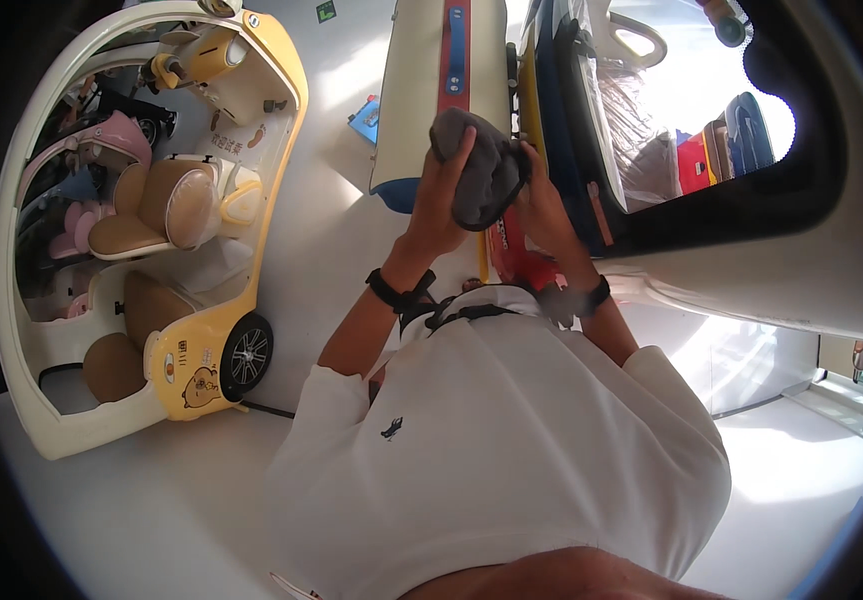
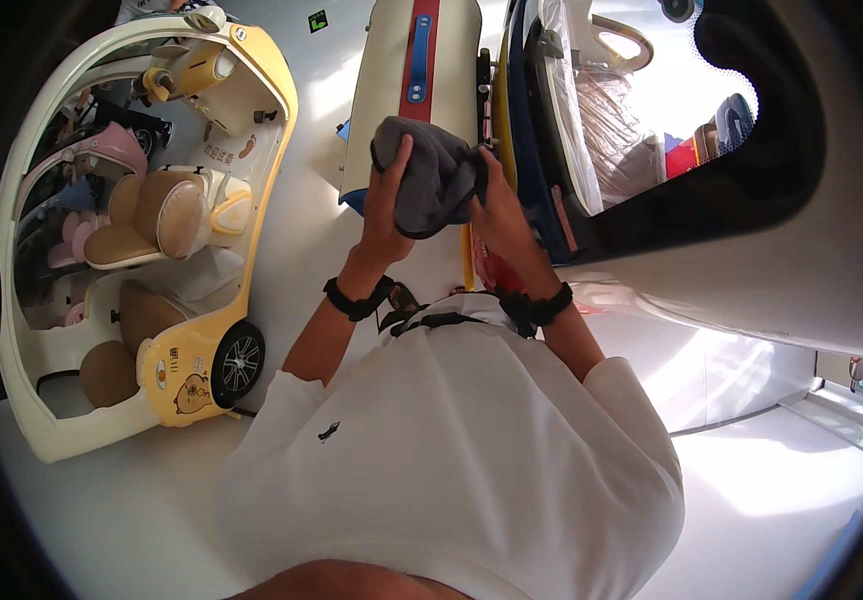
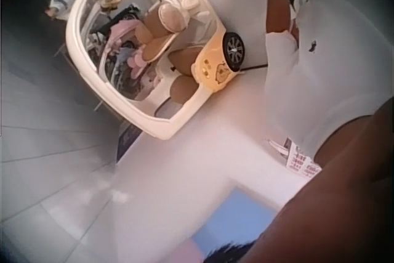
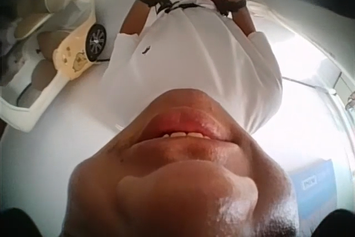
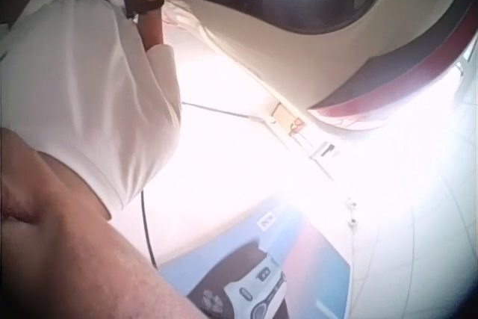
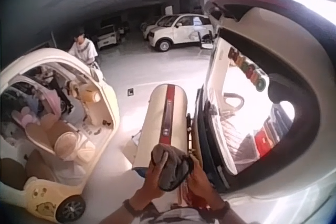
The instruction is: The person cleans showroom vehicles and fixtures by wiping down small electric cars, door frames, scooter seats, and vehicle bodies with a cloth.
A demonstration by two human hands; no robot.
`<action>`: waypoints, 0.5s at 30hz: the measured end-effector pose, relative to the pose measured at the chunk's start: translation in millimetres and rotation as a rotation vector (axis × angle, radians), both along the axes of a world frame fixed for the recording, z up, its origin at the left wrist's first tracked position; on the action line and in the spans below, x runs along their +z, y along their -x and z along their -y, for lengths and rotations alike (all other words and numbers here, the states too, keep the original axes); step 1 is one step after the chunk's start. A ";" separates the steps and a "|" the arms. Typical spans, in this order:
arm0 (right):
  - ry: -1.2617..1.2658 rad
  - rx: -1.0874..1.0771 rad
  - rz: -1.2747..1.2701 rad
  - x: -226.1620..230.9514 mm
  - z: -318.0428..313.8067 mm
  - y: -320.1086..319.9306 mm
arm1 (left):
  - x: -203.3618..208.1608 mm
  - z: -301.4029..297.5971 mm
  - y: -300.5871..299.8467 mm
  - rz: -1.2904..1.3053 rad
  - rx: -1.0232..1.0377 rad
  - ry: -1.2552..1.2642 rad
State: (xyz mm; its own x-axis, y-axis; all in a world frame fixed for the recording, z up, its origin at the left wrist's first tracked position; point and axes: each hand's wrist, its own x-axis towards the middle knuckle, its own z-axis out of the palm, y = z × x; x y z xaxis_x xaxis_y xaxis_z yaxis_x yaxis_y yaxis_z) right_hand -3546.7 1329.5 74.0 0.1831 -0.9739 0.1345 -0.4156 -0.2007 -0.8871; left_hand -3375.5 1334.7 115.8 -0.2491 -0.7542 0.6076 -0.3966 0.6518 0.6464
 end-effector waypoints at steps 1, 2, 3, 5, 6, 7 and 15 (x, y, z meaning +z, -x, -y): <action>0.077 -0.034 0.083 5.1 4.1 -2.6 | 2.0 0.1 -4.3 -0.047 0.057 0.043; 0.014 -0.079 0.124 10.1 10.7 -10.5 | -4.6 3.4 -17.2 -0.079 0.115 0.112; 0.013 -0.088 0.113 1.0 18.6 -16.3 | -14.0 9.9 -21.0 -0.250 0.196 0.149; 0.014 -0.053 -0.004 -27.7 38.9 -24.5 | -12.1 26.2 -31.8 -0.494 0.249 0.137; 0.149 -0.129 -0.196 -28.5 41.8 -31.4 | -16.5 33.7 -39.9 -0.506 0.229 0.127; 0.148 -0.138 -0.201 -23.8 43.3 -39.6 | -25.2 41.0 -54.5 -0.452 0.314 0.096; 0.053 -0.346 -0.307 -24.2 88.9 -39.1 | -63.8 91.7 -71.2 0.009 0.034 -0.243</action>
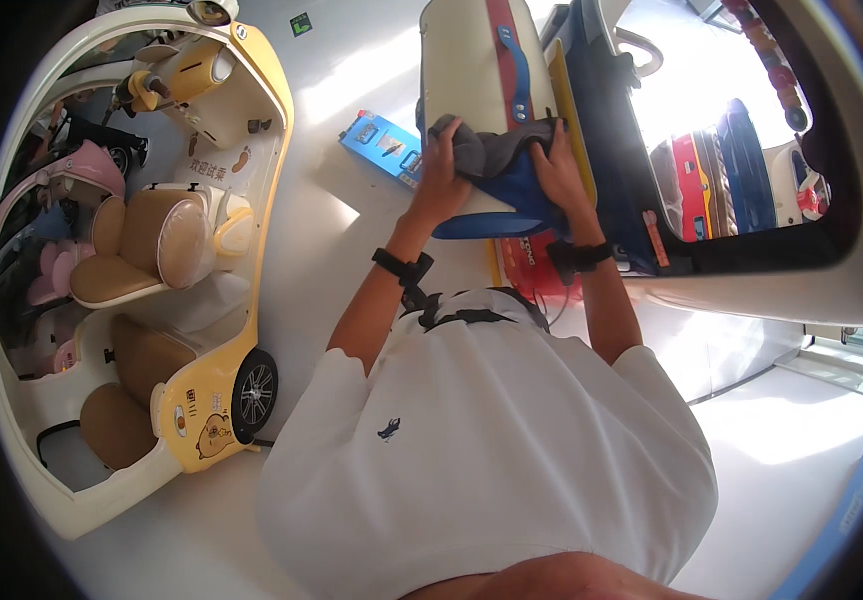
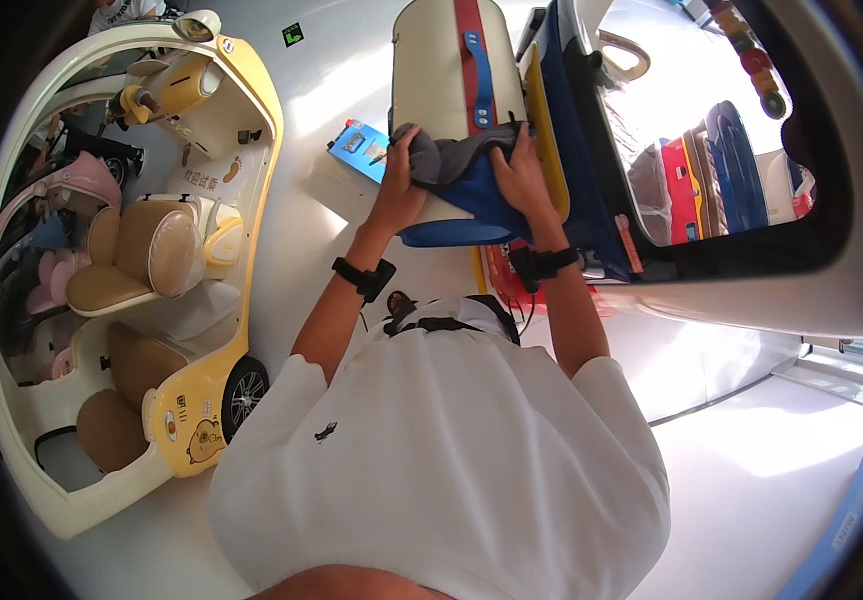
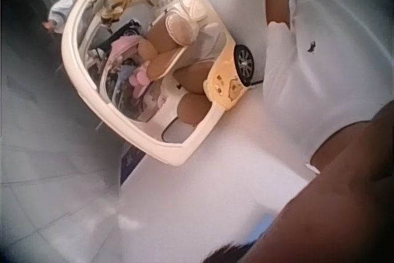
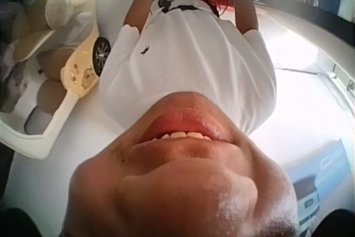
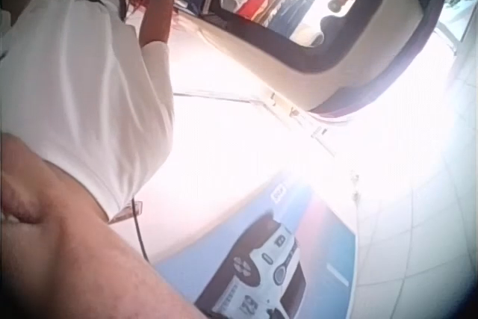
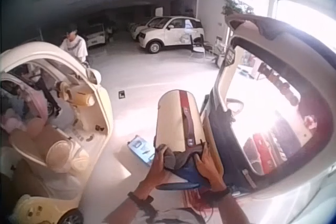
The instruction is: The person cleans showroom vehicles and fixtures by wiping down small electric cars, door frames, scooter seats, and vehicle bodies with a cloth.
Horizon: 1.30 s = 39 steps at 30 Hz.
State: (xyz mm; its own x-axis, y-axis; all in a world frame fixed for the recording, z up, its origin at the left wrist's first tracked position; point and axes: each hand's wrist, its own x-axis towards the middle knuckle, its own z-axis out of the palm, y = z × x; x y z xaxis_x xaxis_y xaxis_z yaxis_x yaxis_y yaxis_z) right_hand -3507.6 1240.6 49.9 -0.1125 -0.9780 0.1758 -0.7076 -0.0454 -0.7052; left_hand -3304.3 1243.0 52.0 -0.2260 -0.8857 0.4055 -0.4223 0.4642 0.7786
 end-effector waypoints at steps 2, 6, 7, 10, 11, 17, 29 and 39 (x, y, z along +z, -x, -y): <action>-0.048 -0.023 0.106 5.6 8.1 10.6 | 1.9 17.2 9.4 -0.145 -0.077 -0.049; -0.045 -0.024 0.189 1.9 4.8 24.7 | -0.3 32.7 18.0 -0.036 -0.113 -0.044; -0.112 -0.090 0.168 2.4 -1.3 25.3 | 0.0 28.2 16.5 -0.010 -0.140 -0.081; -0.234 -0.189 0.103 11.7 -27.9 9.6 | 2.5 2.7 -1.7 0.032 -0.207 -0.134; -0.290 -0.204 0.061 13.2 -38.4 2.2 | 2.2 -6.3 -7.4 0.020 -0.188 -0.175; -0.250 -0.151 -0.015 12.8 -42.8 5.8 | 4.0 -39.1 -10.8 0.137 -0.254 -0.375; -0.247 -0.115 0.119 17.5 -22.4 2.8 | -17.7 52.9 5.3 0.234 -0.013 -0.309; -0.206 0.177 -0.035 35.9 -103.2 -9.6 | 24.6 -25.3 -34.1 0.090 -0.294 -0.371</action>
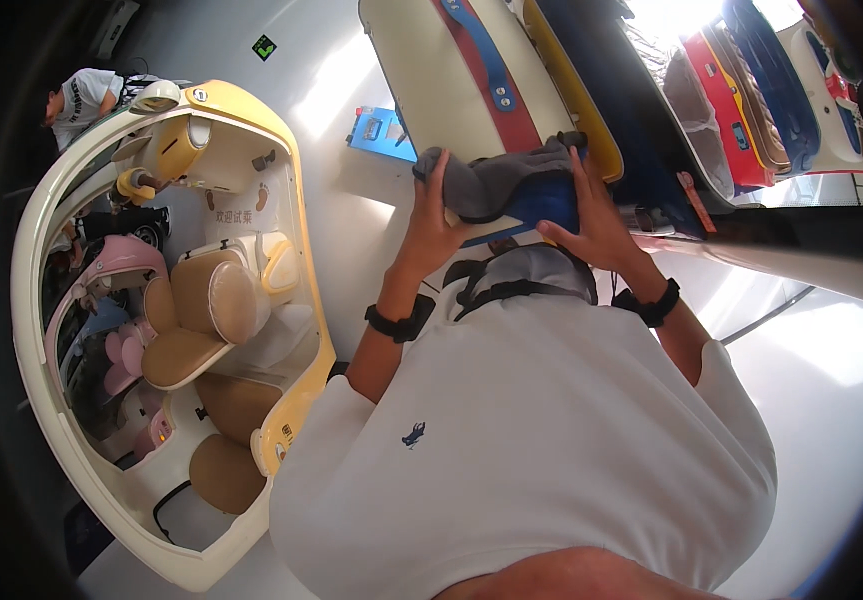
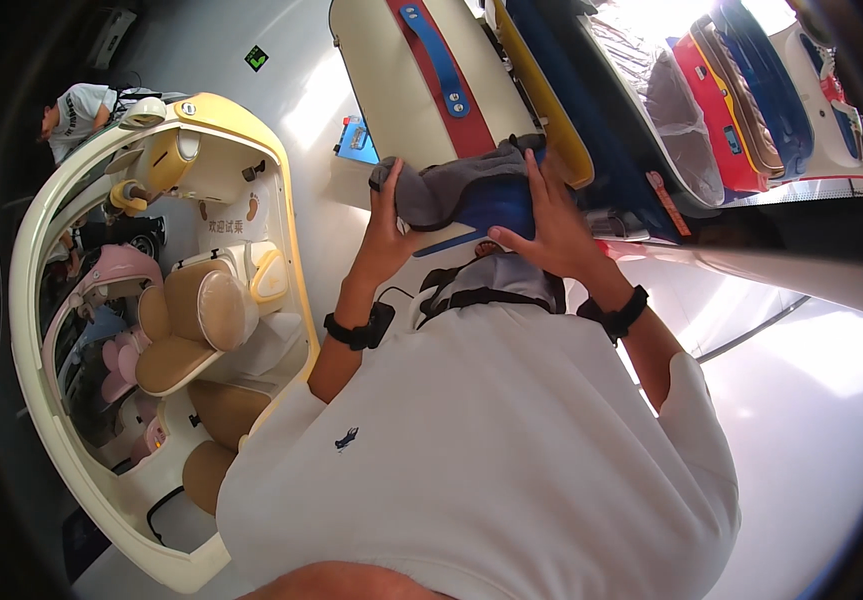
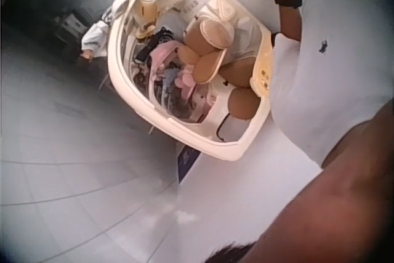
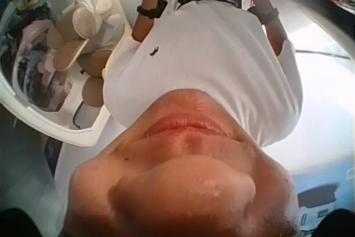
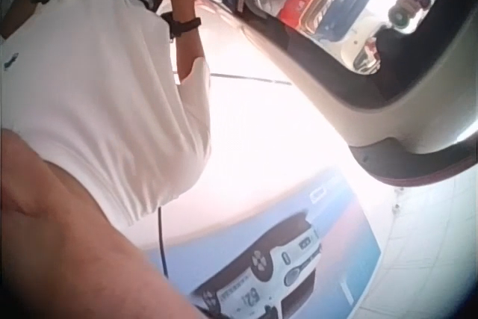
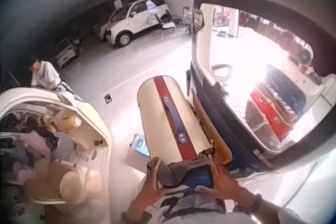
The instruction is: The person cleans showroom vehicles and fixtures by wiping down small electric cars, door frames, scooter seats, and vehicle bodies with a cloth.
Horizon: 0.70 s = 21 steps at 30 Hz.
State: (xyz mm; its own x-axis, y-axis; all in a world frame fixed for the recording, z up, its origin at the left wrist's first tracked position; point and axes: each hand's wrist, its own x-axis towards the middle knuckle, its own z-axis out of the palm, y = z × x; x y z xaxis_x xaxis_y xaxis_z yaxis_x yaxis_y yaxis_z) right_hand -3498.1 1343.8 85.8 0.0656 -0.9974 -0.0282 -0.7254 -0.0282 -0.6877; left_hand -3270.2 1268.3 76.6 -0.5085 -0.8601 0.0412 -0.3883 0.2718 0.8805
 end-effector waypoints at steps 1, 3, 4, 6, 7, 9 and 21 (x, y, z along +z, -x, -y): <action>-0.006 -0.041 0.004 1.1 -9.3 -1.3 | 8.9 -10.7 1.4 0.029 -0.027 -0.017; -0.010 -0.077 -0.004 -1.3 -11.5 0.9 | 12.8 -21.4 4.5 0.046 -0.048 -0.031; -0.011 -0.086 -0.006 -6.2 -5.1 0.7 | 11.1 -22.3 5.5 0.045 -0.034 -0.040; 0.066 -0.080 0.015 -22.3 12.4 2.5 | 9.2 -15.6 5.4 0.064 -0.026 -0.020; 0.069 -0.060 0.004 -21.2 23.3 8.2 | 7.8 -6.7 5.4 0.052 -0.006 -0.018; 0.027 -0.021 0.178 -20.0 45.8 19.0 | -0.6 20.6 2.4 0.113 -0.099 -0.060; -0.027 -0.030 0.289 -87.7 95.9 82.6 | -45.7 89.6 40.1 -0.054 0.088 0.187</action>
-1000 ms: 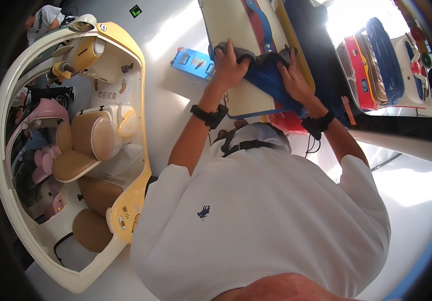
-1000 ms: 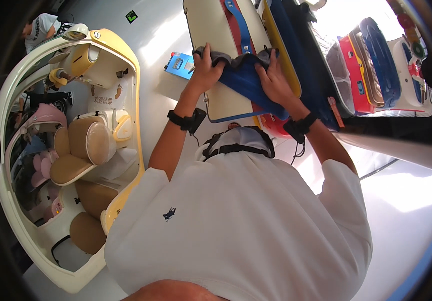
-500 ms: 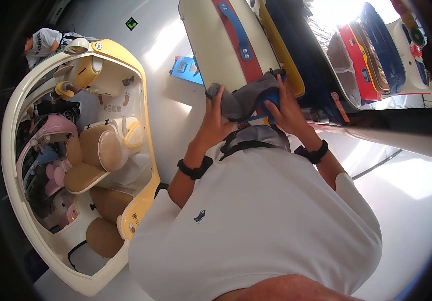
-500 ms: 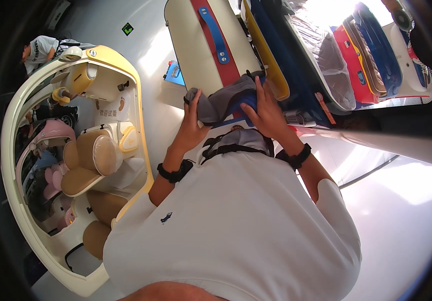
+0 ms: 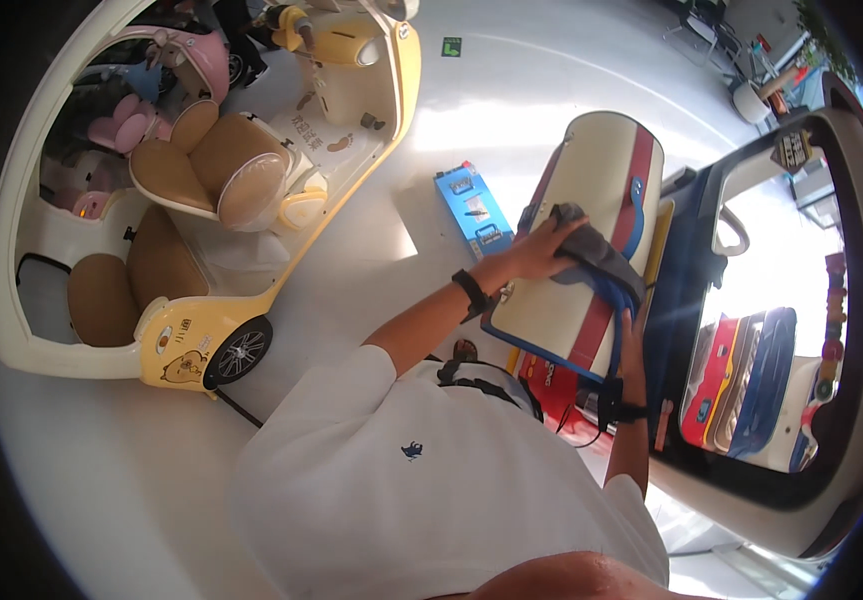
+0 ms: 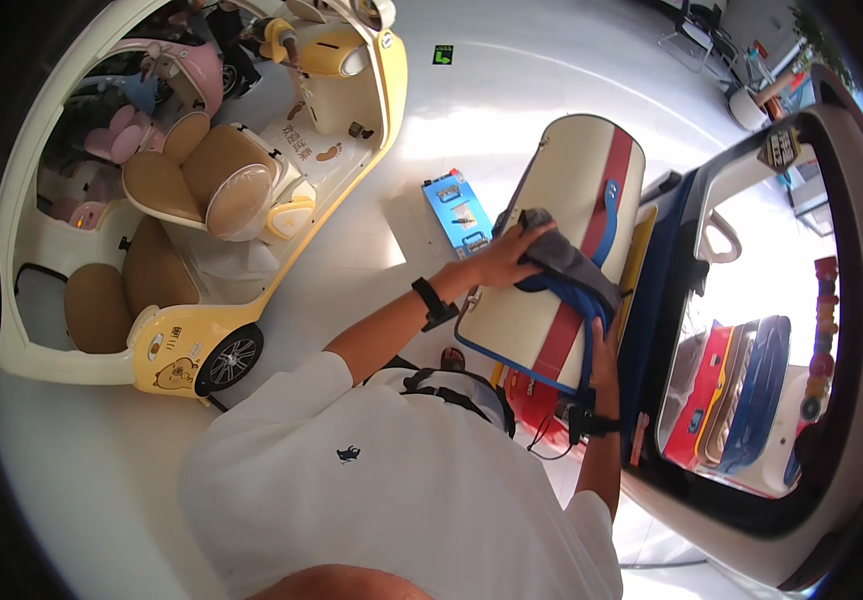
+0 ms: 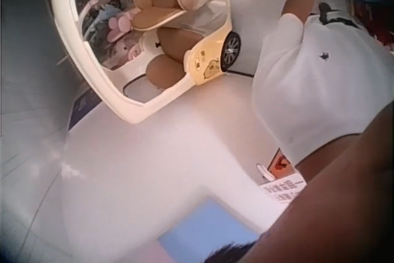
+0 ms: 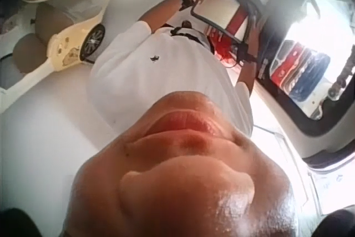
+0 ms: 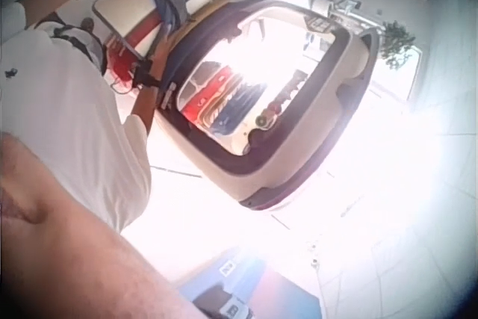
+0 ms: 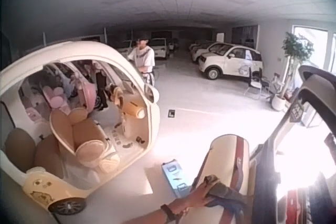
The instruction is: The person cleans showroom vehicles and fixtures by wiping down small electric cars, door frames, scooter seats, and vehicle bodies with a cloth.
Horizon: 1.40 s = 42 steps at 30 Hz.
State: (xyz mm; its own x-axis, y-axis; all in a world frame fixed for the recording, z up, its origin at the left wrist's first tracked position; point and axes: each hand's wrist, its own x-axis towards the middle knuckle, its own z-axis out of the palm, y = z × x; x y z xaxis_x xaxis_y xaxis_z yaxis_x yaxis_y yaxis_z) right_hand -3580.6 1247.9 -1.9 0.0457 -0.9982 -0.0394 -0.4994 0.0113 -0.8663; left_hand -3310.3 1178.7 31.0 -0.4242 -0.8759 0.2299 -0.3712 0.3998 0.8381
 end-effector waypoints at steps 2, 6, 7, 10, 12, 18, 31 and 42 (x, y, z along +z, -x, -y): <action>-0.032 -0.067 -0.008 7.1 -14.3 0.8 | 5.4 -23.6 5.3 -0.097 0.036 0.048; -0.072 -0.125 -0.074 3.9 -38.9 10.1 | 22.9 -74.1 1.0 -0.158 -0.075 0.166; -0.082 -0.142 -0.096 3.8 -43.7 10.8 | 17.6 -84.5 -1.9 -0.106 -0.101 0.207; -0.104 -0.193 -0.203 15.5 -36.5 8.5 | 17.1 -79.1 -15.7 -0.009 -0.185 0.218; -0.173 -0.237 -0.391 75.1 -19.9 -45.8 | 22.8 -56.1 -28.7 0.108 -0.258 0.190; 0.317 -0.147 -0.987 70.0 -20.5 -108.5 | 49.8 -54.1 -93.9 0.329 -0.392 0.022; 0.203 1.096 -0.457 24.5 25.1 -361.6 | 10.7 -153.6 -303.1 -0.094 0.389 -0.111; 0.398 1.455 -0.212 53.7 60.9 -598.1 | -42.1 -197.2 -445.3 -0.177 1.180 -0.553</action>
